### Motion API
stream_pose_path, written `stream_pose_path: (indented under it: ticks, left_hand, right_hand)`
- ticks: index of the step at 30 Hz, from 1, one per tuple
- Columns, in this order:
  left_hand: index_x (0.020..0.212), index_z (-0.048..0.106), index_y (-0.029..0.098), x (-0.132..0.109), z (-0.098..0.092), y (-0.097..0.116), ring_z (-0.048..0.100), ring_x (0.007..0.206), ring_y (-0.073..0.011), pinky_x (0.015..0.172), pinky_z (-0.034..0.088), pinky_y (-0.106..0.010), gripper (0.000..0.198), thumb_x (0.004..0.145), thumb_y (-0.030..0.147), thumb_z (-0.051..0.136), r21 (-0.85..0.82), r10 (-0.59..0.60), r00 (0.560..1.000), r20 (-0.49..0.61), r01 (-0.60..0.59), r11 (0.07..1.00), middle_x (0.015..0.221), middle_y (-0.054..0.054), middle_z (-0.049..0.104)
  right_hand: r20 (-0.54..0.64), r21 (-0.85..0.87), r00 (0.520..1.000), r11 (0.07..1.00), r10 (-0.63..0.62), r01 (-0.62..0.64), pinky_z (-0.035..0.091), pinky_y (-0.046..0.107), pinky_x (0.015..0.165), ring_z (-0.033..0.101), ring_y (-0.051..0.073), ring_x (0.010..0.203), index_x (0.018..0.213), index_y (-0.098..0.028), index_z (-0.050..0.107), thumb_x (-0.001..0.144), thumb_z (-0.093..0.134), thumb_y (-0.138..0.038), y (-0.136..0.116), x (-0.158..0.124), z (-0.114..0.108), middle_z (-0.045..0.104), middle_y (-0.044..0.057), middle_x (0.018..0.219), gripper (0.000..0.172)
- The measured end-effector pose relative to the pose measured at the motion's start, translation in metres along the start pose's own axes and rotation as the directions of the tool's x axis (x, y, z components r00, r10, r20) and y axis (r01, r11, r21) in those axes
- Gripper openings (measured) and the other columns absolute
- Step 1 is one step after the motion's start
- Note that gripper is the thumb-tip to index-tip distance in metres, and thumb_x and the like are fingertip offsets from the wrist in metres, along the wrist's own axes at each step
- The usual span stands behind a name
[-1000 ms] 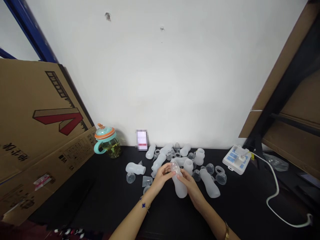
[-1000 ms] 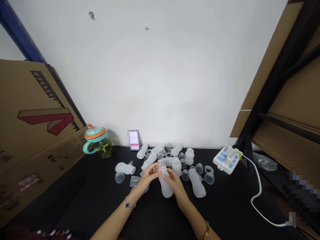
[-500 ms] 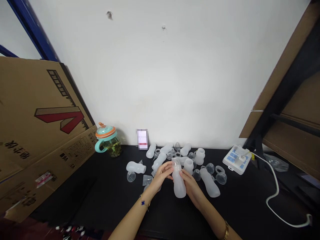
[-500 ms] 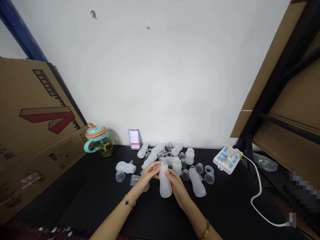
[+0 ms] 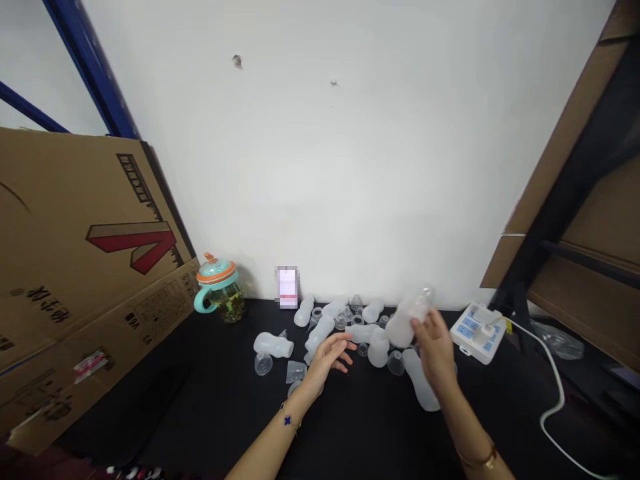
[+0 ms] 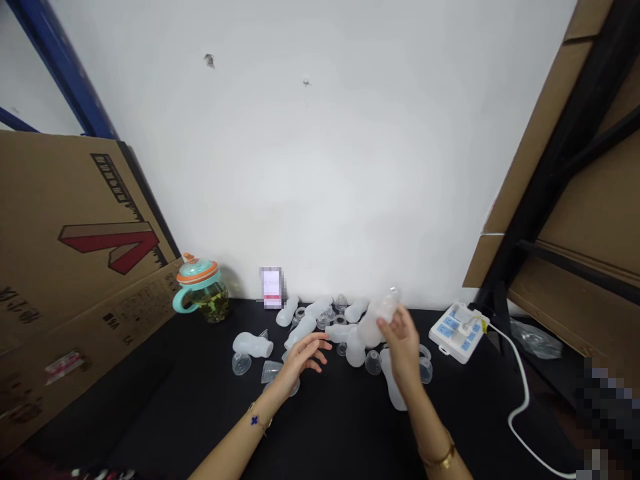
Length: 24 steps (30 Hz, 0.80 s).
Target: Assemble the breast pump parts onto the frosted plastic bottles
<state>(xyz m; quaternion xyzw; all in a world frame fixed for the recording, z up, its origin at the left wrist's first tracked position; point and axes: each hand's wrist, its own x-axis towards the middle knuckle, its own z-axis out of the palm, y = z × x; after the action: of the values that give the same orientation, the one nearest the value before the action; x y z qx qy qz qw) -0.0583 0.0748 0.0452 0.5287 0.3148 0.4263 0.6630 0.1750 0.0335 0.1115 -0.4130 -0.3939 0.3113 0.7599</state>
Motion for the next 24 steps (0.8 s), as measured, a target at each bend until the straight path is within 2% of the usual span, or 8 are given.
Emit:
stream_pose_path:
  ticks: [3,5,8,11,14,18,24]
  left_hand:
    - [0.114,0.066,0.014,0.001,0.001,0.000,0.065,0.067,-0.0142,0.053,0.053,-0.022,0.063,0.077,0.064,0.070,0.014,-0.017,1.000,-0.011,0.017,1.000,0.099,-0.012,0.070]
    - [0.114,0.066,0.013,0.000,0.001,0.000,0.065,0.065,-0.0136,0.052,0.053,-0.022,0.064,0.076,0.065,0.070,0.024,-0.024,1.000,-0.012,0.024,0.999,0.098,-0.012,0.071]
    - [0.113,0.066,0.013,-0.001,0.002,0.000,0.064,0.063,-0.0125,0.051,0.052,-0.021,0.063,0.077,0.065,0.069,0.046,-0.021,1.000,-0.014,0.021,0.999,0.097,-0.011,0.071]
    - [0.110,0.067,0.013,-0.002,0.003,0.000,0.064,0.063,-0.0117,0.052,0.052,-0.020,0.060,0.078,0.064,0.068,0.067,-0.011,1.000,0.002,0.011,0.998,0.095,-0.010,0.070]
    - [0.109,0.068,0.013,-0.002,0.004,0.000,0.063,0.061,-0.0116,0.051,0.051,-0.020,0.061,0.077,0.066,0.068,0.098,-0.017,1.000,0.007,0.016,0.995,0.091,-0.009,0.071]
    - [0.108,0.067,0.014,-0.001,0.004,-0.001,0.062,0.059,-0.0113,0.049,0.050,-0.020,0.061,0.077,0.066,0.067,0.125,-0.019,1.000,-0.014,0.020,0.992,0.089,-0.008,0.071]
    - [0.109,0.067,0.014,-0.001,0.004,-0.004,0.062,0.060,-0.0118,0.050,0.048,-0.020,0.059,0.080,0.065,0.064,0.171,0.002,0.999,-0.033,0.004,0.985,0.086,-0.007,0.070]
  right_hand:
    - [-0.126,-0.199,0.968,0.961,-0.218,0.190,0.051,0.043,0.100,0.064,0.027,0.115,0.125,-0.022,0.062,0.076,0.076,-0.046,-0.012,0.042,-0.029,0.068,0.011,0.124,0.056]
    - [-0.178,-0.330,0.946,0.922,-0.272,0.203,0.052,0.046,0.098,0.066,0.029,0.113,0.124,-0.020,0.062,0.074,0.077,-0.048,-0.004,0.061,-0.052,0.069,0.013,0.122,0.060]
    - [-0.212,-0.446,0.955,0.890,-0.205,0.092,0.055,0.047,0.093,0.069,0.031,0.106,0.124,-0.017,0.060,0.069,0.076,-0.054,0.024,0.076,-0.083,0.067,0.016,0.123,0.068]
    - [-0.211,-0.490,0.965,0.871,-0.153,0.031,0.054,0.049,0.093,0.069,0.033,0.103,0.123,-0.014,0.061,0.065,0.077,-0.056,0.055,0.080,-0.105,0.067,0.019,0.123,0.074]
    - [-0.162,-0.597,0.980,0.802,-0.118,-0.002,0.053,0.047,0.094,0.068,0.032,0.106,0.129,-0.017,0.057,0.070,0.072,-0.058,0.076,0.083,-0.119,0.067,0.018,0.126,0.073]
    - [-0.113,-0.705,0.988,0.709,-0.100,-0.009,0.052,0.046,0.094,0.068,0.032,0.107,0.129,-0.018,0.057,0.074,0.068,-0.059,0.090,0.086,-0.130,0.068,0.017,0.124,0.069]
    - [-0.077,-0.702,0.996,0.712,-0.053,-0.017,0.053,0.047,0.092,0.068,0.032,0.105,0.129,-0.018,0.055,0.073,0.067,-0.059,0.092,0.087,-0.131,0.067,0.017,0.124,0.071]
